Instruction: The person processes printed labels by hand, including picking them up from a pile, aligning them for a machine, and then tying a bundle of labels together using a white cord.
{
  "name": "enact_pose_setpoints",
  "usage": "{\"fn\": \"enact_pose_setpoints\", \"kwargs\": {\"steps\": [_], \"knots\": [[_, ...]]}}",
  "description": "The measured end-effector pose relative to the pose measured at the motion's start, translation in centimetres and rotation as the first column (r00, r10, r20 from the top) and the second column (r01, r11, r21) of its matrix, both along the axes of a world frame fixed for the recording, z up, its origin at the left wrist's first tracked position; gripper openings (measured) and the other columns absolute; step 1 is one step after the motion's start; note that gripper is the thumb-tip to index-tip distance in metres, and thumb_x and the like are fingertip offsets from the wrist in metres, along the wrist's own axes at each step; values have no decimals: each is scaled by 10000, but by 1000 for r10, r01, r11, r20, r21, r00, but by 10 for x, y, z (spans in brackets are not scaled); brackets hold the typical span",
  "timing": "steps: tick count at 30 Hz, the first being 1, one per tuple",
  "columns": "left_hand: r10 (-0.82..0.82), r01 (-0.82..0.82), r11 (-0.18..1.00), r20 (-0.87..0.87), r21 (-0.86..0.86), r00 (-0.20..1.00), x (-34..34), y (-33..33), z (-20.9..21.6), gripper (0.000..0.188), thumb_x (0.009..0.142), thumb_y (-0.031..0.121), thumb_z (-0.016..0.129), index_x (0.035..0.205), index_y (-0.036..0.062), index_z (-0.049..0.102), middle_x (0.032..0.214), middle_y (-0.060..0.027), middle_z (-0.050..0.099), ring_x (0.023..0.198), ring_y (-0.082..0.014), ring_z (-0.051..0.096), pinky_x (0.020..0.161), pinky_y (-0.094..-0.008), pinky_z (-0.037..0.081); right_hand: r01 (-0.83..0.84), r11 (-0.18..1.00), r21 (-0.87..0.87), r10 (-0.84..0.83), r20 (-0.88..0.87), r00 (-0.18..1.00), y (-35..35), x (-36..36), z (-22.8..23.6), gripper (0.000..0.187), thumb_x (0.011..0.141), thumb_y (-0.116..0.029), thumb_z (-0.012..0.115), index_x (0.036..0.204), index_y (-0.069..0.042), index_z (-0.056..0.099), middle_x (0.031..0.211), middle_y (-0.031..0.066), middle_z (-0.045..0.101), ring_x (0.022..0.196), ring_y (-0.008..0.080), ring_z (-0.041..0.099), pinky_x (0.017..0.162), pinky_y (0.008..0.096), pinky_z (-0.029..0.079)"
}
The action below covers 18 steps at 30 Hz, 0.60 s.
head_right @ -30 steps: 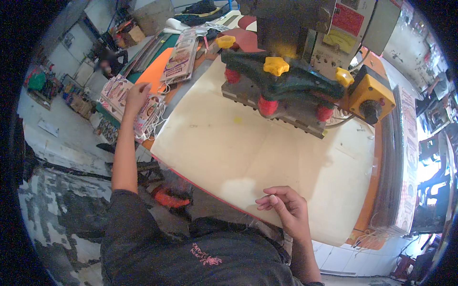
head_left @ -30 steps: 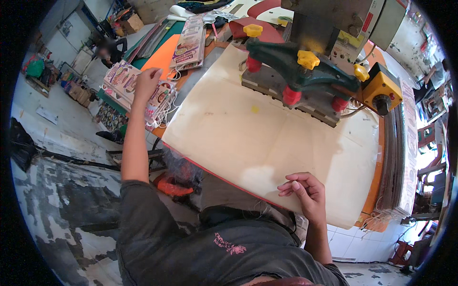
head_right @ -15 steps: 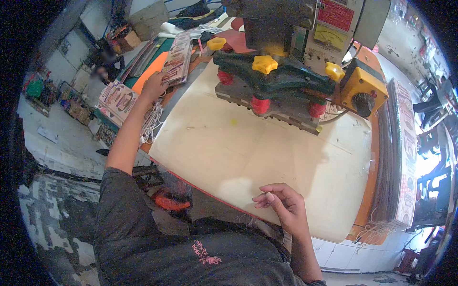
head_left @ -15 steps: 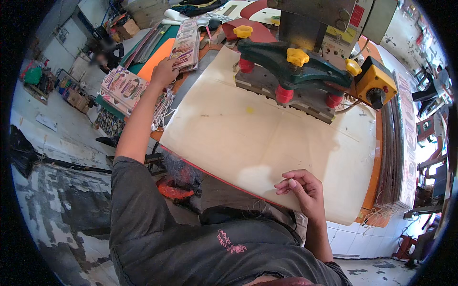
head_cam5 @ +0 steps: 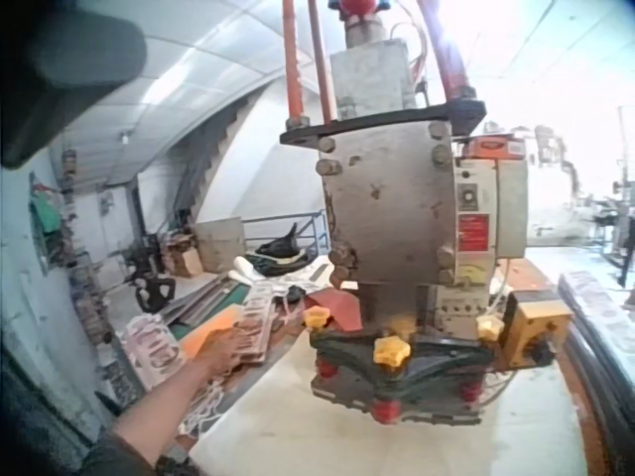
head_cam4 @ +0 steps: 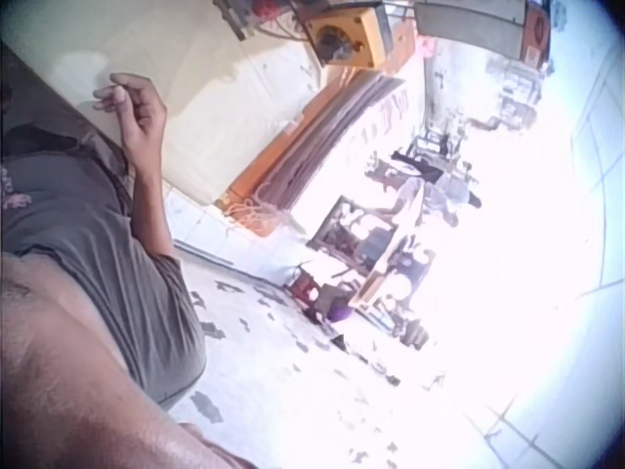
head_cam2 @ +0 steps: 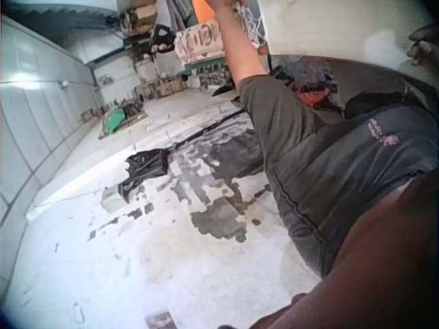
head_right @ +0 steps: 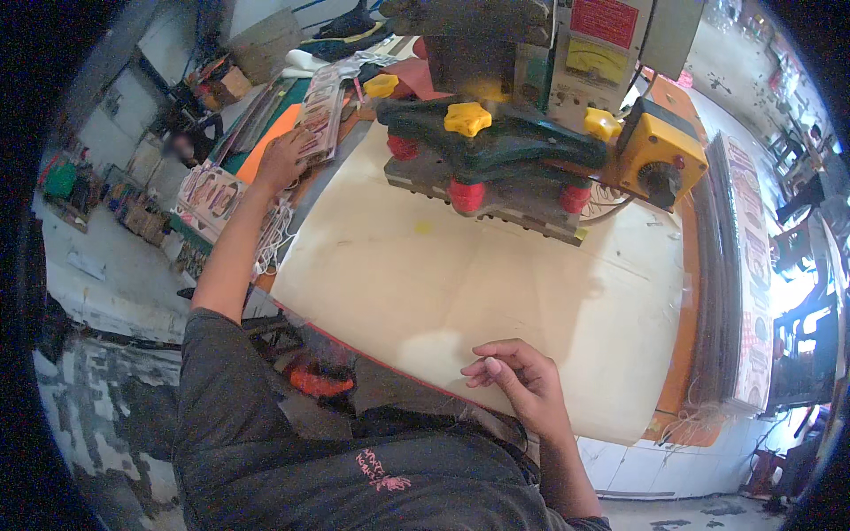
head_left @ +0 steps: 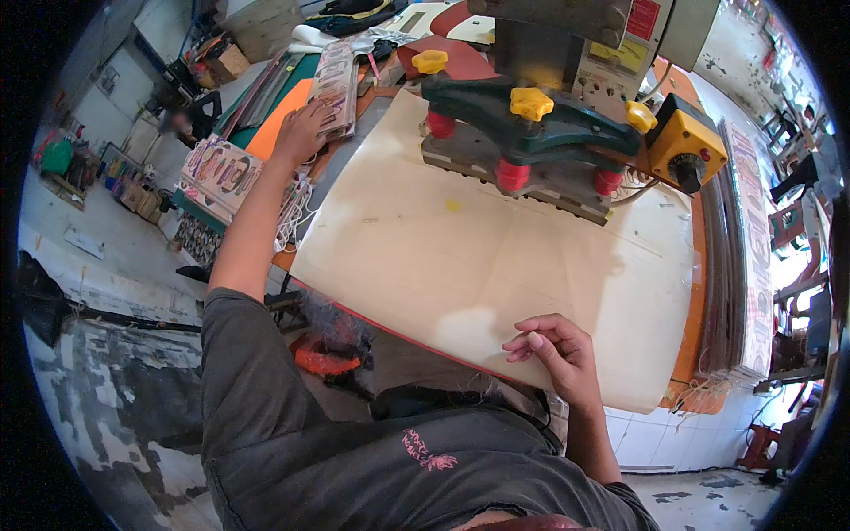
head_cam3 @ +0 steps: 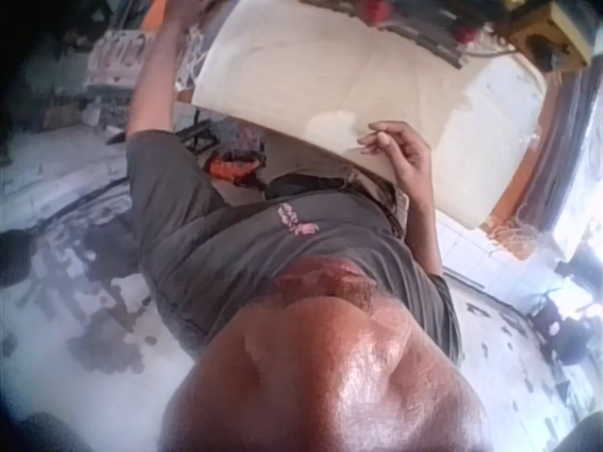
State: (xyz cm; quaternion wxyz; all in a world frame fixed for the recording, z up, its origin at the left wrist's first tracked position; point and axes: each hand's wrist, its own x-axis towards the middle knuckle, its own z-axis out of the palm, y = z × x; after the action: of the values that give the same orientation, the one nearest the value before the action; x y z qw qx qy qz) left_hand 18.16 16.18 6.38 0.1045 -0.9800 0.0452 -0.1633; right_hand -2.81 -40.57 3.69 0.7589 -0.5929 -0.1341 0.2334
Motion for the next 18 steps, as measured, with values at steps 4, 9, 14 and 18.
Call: {"fn": "enact_pose_setpoints", "kwargs": {"steps": [4, 9, 14, 18], "knots": [[13, -13, 1000, -25, -14, 1000, 4, 6, 0, 617, 774, 126, 710, 1374, 127, 563, 1450, -145, 527, 1325, -347, 507, 1114, -463, 396, 0, 1000, 7, 0, -5, 1000, 1, 0, 3, 213, 1044, -97, 546, 1191, 42, 611, 1020, 174, 735, 916, 212, 711, 850, 342, 577], [-46, 54, 995, 98, -81, 994, 0, 7, 0, 550, 788, 145, 712, 1324, 133, 589, 1360, -111, 608, 1255, -300, 563, 1092, -476, 395, -11, 1000, 11, 11, -4, 1000, 0, 1, 1, 227, 1051, -115, 543, 1199, 45, 607, 1027, 175, 731, 917, 214, 711, 846, 343, 577], [-34, 46, 996, 149, -79, 988, -2, 5, 3, 503, 804, 138, 685, 1299, 99, 604, 1285, -129, 653, 1205, -307, 597, 1089, -468, 402, -17, 1000, -5, 17, 10, 1000, 0, 1, -1, 235, 1054, -124, 541, 1207, 42, 605, 1022, 171, 731, 911, 213, 712, 844, 340, 575], [-75, 80, 997, 253, -9, 965, -1, 3, 5, 451, 825, 132, 666, 1272, 90, 618, 1255, -137, 665, 1182, -308, 609, 1070, -466, 418, -12, 1000, -6, 12, 3, 1000, 0, 1, 0, 238, 1055, -131, 541, 1208, 39, 605, 1022, 169, 732, 904, 211, 714, 838, 334, 570]]}}
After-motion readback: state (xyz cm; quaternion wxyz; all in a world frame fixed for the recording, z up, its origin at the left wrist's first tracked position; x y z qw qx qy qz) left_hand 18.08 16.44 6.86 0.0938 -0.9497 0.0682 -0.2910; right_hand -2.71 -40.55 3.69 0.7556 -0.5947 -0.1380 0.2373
